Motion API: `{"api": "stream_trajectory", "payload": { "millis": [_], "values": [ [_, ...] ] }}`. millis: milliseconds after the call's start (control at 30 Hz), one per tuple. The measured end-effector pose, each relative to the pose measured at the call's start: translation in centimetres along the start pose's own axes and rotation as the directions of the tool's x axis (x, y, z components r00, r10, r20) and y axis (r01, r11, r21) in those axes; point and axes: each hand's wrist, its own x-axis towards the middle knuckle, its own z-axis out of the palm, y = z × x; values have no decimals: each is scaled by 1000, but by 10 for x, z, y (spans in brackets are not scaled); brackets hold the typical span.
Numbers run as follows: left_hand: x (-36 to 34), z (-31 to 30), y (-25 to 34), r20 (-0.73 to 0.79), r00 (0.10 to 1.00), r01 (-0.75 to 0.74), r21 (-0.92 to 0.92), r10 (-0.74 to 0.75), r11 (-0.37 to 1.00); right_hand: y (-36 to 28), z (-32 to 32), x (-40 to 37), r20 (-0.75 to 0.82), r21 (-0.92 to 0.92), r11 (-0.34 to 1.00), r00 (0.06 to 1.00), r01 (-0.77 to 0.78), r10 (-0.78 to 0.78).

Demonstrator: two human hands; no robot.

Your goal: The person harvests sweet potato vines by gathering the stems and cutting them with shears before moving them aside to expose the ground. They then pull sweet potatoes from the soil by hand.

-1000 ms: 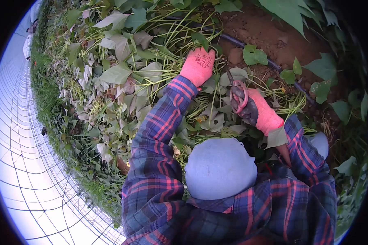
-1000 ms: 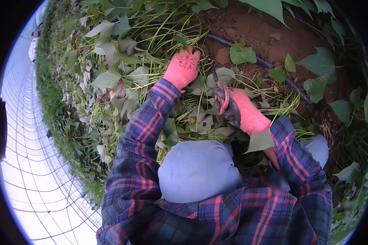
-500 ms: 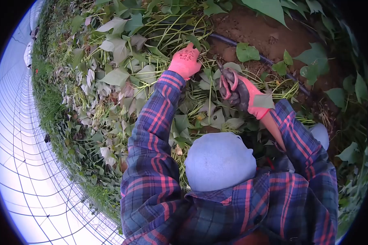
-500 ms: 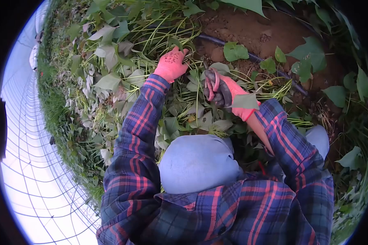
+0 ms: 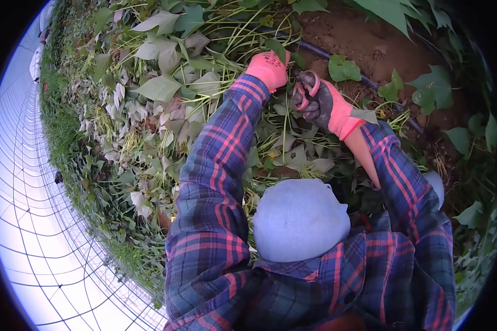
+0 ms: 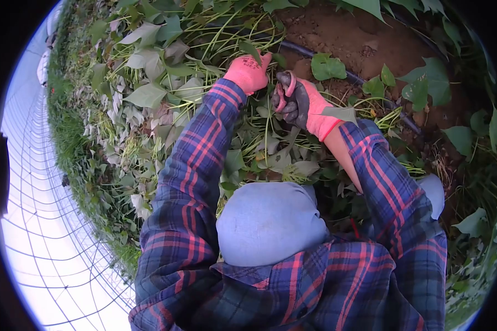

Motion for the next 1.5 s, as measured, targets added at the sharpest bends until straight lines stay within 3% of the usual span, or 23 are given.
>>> {"api": "stream_trajectory", "payload": {
  "millis": [167,233,367,433,467,533,600,633,733,767,800,867,1000,1067,1100,1133,1167,1200,1233,1267,1333,1367,1500],
  "values": [
    [-15,21,3,-201,980,-4,-33,-3,999,13,-15,8,50,-144,985,994,99,-92],
    [-20,22,6,-191,982,-1,-54,-9,999,21,-14,7,27,-151,957,968,249,-248],
    [-40,21,6,-338,941,-42,-131,-5,990,25,-16,-14,-94,-237,956,975,172,-199],
    [-66,13,7,-451,889,-22,-218,-81,976,34,-31,-28,-22,-751,624,936,215,-350],
    [-80,13,6,-451,889,-19,-215,-82,976,36,-29,-43,-18,-751,623,936,219,-351],
    [-114,11,1,-610,777,-102,-360,-152,927,35,-17,-81,7,-549,803,962,232,-273],
    [-156,3,-3,-695,659,-182,-519,-288,836,39,-21,-98,-77,-494,833,942,249,-327],
    [-177,8,-12,-704,598,-203,-596,-384,777,40,-24,-106,-178,-436,861,913,262,-368],
    [-245,9,-30,-604,376,-422,-787,-703,450,33,-33,-132,-98,-459,876,971,149,-217],
    [-264,8,-36,-559,263,-465,-787,-786,404,38,-30,-137,73,-709,613,901,349,-428],
    [-283,9,-44,-500,151,-513,-777,-853,364,38,-29,-136,86,-709,609,901,355,-425],
    [-329,18,-65,-483,0,-392,-805,-875,444,34,-28,-132,23,-756,597,921,270,-388],
    [-392,31,-78,-470,-115,-234,-844,-875,484,26,-27,-122,155,-820,451,895,352,-417],
    [-420,39,-81,-522,-139,-83,-840,-841,536,16,-12,-121,23,-770,609,962,190,-271],
    [-423,27,-67,-438,-123,-253,-854,-890,455,14,-6,-117,9,-661,732,977,166,-214],
    [-426,17,-58,-363,-113,-399,-836,-925,377,11,-4,-113,8,-663,730,977,165,-213],
    [-438,24,-58,-647,-40,-47,-760,-762,648,8,-3,-107,144,-844,464,946,270,-289],
    [-450,34,-65,-827,140,273,-496,-544,824,3,-2,-99,294,-925,145,902,352,-315],
    [-453,45,-80,-624,-12,-134,-774,-782,619,4,-17,-77,197,-885,356,934,301,-299],
    [-449,42,-79,-624,-14,-136,-773,-782,619,-4,-12,-69,198,-885,354,933,301,-300],
    [-433,27,-73,-512,114,-288,-837,-851,465,-12,6,-57,202,-531,841,979,105,6],
    [-421,18,-77,-500,239,-423,-825,-833,374,-1,15,-40,22,-463,880,994,101,-103],
    [-369,9,-76,-421,562,-208,-905,-712,371,4,9,-23,150,-482,876,986,9,72]
  ]
}}
